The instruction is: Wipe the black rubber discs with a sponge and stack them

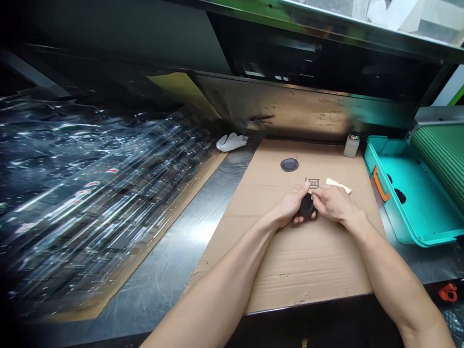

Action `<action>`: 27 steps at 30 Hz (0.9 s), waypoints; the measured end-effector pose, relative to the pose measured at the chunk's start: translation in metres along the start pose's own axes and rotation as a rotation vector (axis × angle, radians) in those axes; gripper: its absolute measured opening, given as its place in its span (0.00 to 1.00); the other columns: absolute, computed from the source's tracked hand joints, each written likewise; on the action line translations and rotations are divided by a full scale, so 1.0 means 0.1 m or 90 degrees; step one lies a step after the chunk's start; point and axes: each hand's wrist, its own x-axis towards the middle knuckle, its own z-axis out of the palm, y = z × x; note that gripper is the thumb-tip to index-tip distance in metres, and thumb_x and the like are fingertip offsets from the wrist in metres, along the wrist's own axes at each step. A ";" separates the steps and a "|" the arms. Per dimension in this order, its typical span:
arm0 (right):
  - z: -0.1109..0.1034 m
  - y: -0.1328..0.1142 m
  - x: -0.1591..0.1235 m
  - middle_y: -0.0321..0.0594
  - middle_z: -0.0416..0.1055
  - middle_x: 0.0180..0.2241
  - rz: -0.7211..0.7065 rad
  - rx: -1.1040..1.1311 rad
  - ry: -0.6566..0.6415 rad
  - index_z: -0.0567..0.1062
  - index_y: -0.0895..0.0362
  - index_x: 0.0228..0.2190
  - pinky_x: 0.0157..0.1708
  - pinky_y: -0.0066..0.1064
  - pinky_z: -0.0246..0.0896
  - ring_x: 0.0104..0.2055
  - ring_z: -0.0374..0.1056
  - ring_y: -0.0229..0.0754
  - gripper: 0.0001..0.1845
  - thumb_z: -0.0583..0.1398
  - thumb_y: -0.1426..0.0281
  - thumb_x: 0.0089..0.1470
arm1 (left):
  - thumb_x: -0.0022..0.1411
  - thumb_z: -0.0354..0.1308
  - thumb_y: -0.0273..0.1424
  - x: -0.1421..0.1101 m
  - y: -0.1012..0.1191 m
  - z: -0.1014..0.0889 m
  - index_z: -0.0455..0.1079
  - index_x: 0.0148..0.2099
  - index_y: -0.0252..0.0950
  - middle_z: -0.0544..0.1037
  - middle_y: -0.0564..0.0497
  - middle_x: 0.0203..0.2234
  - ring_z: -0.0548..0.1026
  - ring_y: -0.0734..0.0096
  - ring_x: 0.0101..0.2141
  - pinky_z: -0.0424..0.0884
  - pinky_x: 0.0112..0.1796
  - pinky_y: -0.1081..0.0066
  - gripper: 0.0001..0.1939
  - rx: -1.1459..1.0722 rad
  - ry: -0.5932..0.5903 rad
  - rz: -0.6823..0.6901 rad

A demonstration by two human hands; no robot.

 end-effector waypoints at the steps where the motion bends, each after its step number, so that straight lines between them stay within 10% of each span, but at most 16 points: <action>1: -0.01 0.01 0.00 0.38 0.72 0.30 -0.011 0.038 -0.006 0.76 0.56 0.29 0.36 0.28 0.53 0.33 0.63 0.37 0.18 0.50 0.69 0.64 | 0.65 0.42 0.61 -0.01 0.00 -0.01 0.71 0.28 0.33 0.76 0.44 0.17 0.63 0.76 0.10 0.53 0.11 0.76 0.37 -0.024 -0.008 -0.011; 17: 0.11 0.06 -0.01 0.37 0.70 0.25 -0.012 0.011 0.003 0.71 0.57 0.23 0.31 0.29 0.49 0.27 0.58 0.37 0.12 0.56 0.74 0.58 | 0.65 0.40 0.60 -0.05 0.02 0.05 0.70 0.25 0.33 0.75 0.45 0.16 0.64 0.76 0.10 0.56 0.11 0.76 0.38 0.112 0.033 -0.006; 27: 0.13 0.03 -0.01 0.37 0.73 0.27 0.061 0.039 0.076 0.75 0.55 0.25 0.32 0.29 0.51 0.30 0.65 0.38 0.14 0.56 0.70 0.61 | 0.67 0.44 0.57 0.01 -0.06 0.00 0.73 0.28 0.30 0.76 0.43 0.18 0.67 0.74 0.12 0.57 0.12 0.76 0.36 -0.093 0.054 0.014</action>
